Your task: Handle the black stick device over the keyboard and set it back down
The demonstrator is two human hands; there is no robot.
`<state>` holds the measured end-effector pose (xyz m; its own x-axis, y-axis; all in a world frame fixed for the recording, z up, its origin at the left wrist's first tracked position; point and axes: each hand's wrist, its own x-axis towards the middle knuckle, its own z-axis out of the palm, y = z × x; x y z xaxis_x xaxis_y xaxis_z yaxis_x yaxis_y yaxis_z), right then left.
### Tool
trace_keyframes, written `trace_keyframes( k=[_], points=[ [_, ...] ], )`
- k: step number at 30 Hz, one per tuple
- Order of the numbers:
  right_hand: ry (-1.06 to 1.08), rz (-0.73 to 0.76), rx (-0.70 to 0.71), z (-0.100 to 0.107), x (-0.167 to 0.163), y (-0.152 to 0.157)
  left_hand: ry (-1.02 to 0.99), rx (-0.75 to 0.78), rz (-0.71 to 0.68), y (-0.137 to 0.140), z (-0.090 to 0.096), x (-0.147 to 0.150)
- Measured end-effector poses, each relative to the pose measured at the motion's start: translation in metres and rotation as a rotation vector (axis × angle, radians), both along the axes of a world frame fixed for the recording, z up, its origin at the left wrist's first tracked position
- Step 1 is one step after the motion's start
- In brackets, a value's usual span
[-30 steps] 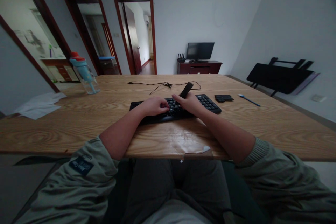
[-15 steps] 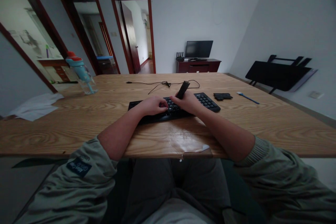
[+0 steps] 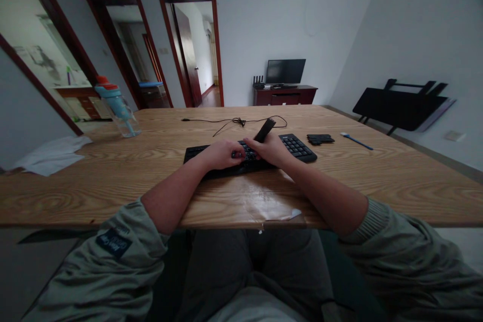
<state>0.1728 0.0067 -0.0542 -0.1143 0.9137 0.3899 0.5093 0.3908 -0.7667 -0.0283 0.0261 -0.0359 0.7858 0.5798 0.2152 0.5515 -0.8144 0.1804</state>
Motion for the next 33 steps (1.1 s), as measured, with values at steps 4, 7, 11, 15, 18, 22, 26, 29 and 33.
trace_keyframes(
  k=[4, 7, 11, 15, 18, 22, 26, 29, 33],
  points=[
    [0.117, -0.036, -0.113, -0.002, -0.002, -0.002, -0.004, 0.068, -0.019, 0.0, -0.001, 0.001],
    [0.208, -0.079, -0.228, -0.005, -0.003, 0.001, -0.034, 0.106, -0.046, 0.001, -0.002, 0.0],
    [0.17, -0.048, -0.188, -0.007, -0.002, 0.001, -0.037, 0.087, -0.065, 0.003, -0.003, -0.001],
    [0.097, 0.019, -0.091, -0.001, -0.002, -0.006, -0.049, 0.065, -0.097, 0.004, -0.006, -0.002],
    [-0.019, 0.072, -0.025, 0.004, -0.001, -0.01, -0.036, 0.076, -0.091, 0.005, -0.007, -0.002],
    [-0.055, 0.069, 0.071, 0.006, -0.001, -0.008, -0.011, 0.087, -0.07, 0.005, -0.008, -0.002],
    [0.343, 0.058, 0.003, 0.005, -0.017, -0.004, -0.024, 0.098, -0.059, 0.008, -0.012, -0.002],
    [0.759, 0.033, -0.132, 0.003, -0.04, -0.003, -0.035, 0.095, -0.071, 0.009, -0.014, -0.001],
    [0.874, 0.028, -0.15, -0.003, -0.06, 0.0, -0.033, 0.04, -0.056, 0.007, -0.006, -0.004]
  ],
)
